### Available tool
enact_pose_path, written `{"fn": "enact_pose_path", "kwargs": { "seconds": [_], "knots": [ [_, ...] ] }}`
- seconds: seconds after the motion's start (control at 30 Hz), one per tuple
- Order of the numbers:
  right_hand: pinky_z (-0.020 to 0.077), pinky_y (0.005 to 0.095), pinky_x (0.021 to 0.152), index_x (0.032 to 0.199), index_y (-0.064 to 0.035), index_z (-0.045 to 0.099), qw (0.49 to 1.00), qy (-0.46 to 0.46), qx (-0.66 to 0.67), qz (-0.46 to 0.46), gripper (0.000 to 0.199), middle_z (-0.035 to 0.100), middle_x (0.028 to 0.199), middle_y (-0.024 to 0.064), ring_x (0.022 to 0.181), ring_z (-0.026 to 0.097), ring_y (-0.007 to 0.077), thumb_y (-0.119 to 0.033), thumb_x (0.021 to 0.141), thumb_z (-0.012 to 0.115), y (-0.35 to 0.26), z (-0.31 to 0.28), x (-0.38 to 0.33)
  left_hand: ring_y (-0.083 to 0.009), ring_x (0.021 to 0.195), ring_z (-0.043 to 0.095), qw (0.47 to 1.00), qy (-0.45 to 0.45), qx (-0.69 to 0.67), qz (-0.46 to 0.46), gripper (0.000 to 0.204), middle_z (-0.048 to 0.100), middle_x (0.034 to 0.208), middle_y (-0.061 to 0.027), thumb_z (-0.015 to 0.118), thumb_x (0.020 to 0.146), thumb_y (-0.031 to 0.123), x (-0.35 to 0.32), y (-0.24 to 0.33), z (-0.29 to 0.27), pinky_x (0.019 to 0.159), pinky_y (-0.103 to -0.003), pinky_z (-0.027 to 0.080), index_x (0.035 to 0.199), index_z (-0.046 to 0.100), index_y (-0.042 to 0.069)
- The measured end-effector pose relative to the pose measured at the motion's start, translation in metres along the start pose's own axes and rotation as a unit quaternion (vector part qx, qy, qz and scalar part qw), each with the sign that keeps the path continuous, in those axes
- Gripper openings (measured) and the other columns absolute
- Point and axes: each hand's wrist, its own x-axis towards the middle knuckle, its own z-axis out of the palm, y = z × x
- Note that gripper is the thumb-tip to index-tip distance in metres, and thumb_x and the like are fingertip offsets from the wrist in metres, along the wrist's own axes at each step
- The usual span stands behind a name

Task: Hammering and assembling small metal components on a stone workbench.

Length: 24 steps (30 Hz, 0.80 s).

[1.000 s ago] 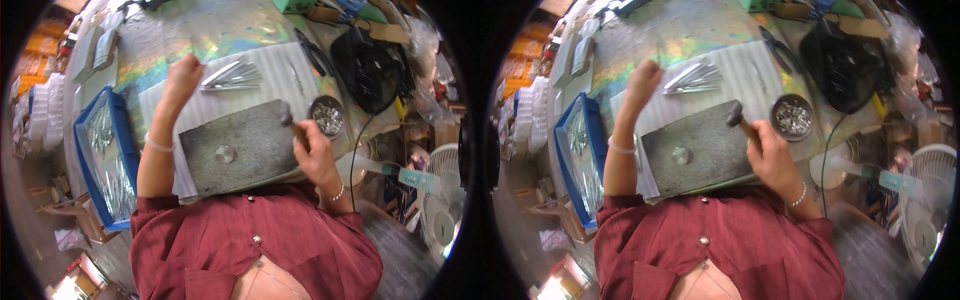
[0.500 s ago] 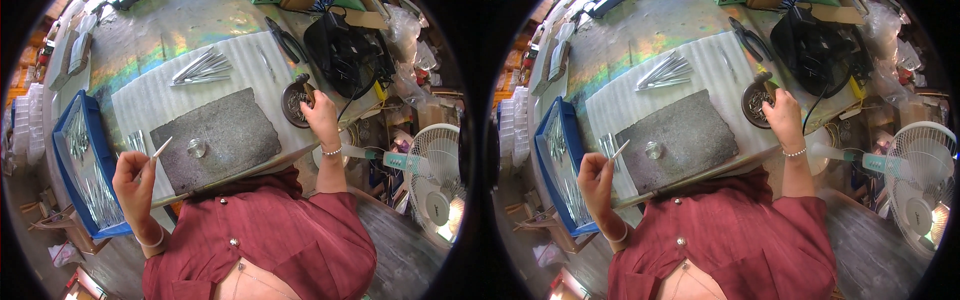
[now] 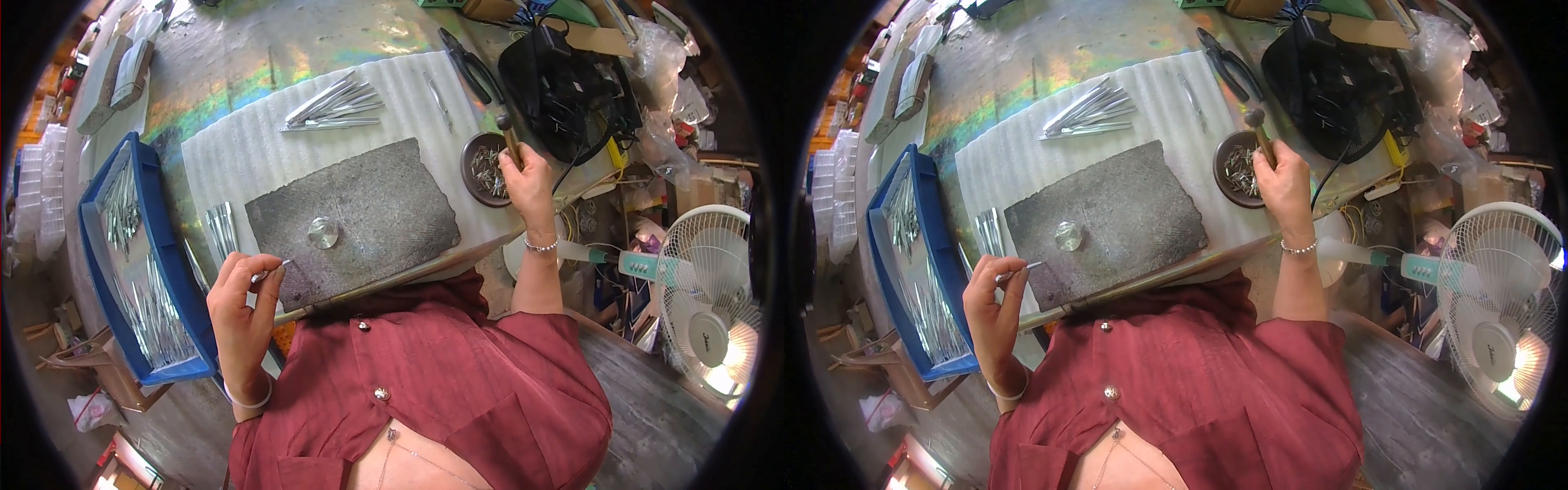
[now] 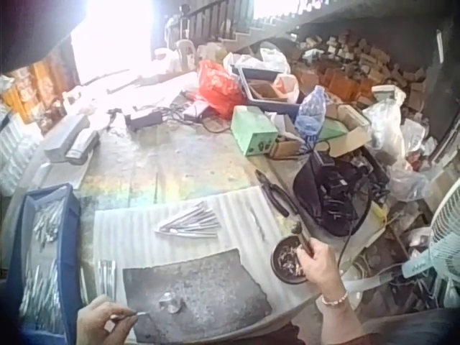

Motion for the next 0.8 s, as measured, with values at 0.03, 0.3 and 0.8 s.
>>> {"fn": "enact_pose_path", "kwargs": {
  "seconds": [0.03,0.3,0.8],
  "knots": [
    [0.044,0.038,0.058,0.083,0.005,0.055,1.0,0.001,-0.001,0.001,0.019,0.06,0.069,0.0161,0.061,0.06,0.0232,-0.014,0.084,0.057,0.008,0.001,0.001,-0.0134,0.066,0.054,1.0,-0.003,0.0,-0.004,0.01,0.053,0.076,-0.007,0.063,0.079,-0.005,0.001,-0.001,0.001,0.059,-0.023,0.044,0.089,0.062,-0.001],
    [0.0245,0.0151,0.033,0.077,-0.0018,0.056,0.8,-0.115,0.58,0.1,0.017,0.052,0.069,0.0057,0.038,0.03,0.0018,-0.015,0.086,0.052,-0.011,-0.011,-0.008,-0.0215,0.072,0.057,0.999,-0.031,0.013,0.022,0.007,0.057,0.082,-0.0103,0.061,0.081,-0.002,0.004,-0.028,0.019,0.063,-0.028,0.045,0.088,0.062,0.0],
    [0.0254,0.0169,0.033,0.09,0.0,0.06,0.701,-0.39,0.58,0.141,0.006,0.063,0.076,0.0139,0.04,0.033,0.0015,-0.003,0.087,0.056,-0.114,0.047,-0.062,-0.0135,0.073,0.06,0.868,-0.009,-0.475,-0.142,0.016,0.065,0.09,-0.013,0.052,0.094,0.011,-0.02,-0.025,0.026,0.068,-0.024,0.048,0.102,0.057,-0.002]
  ]
}}
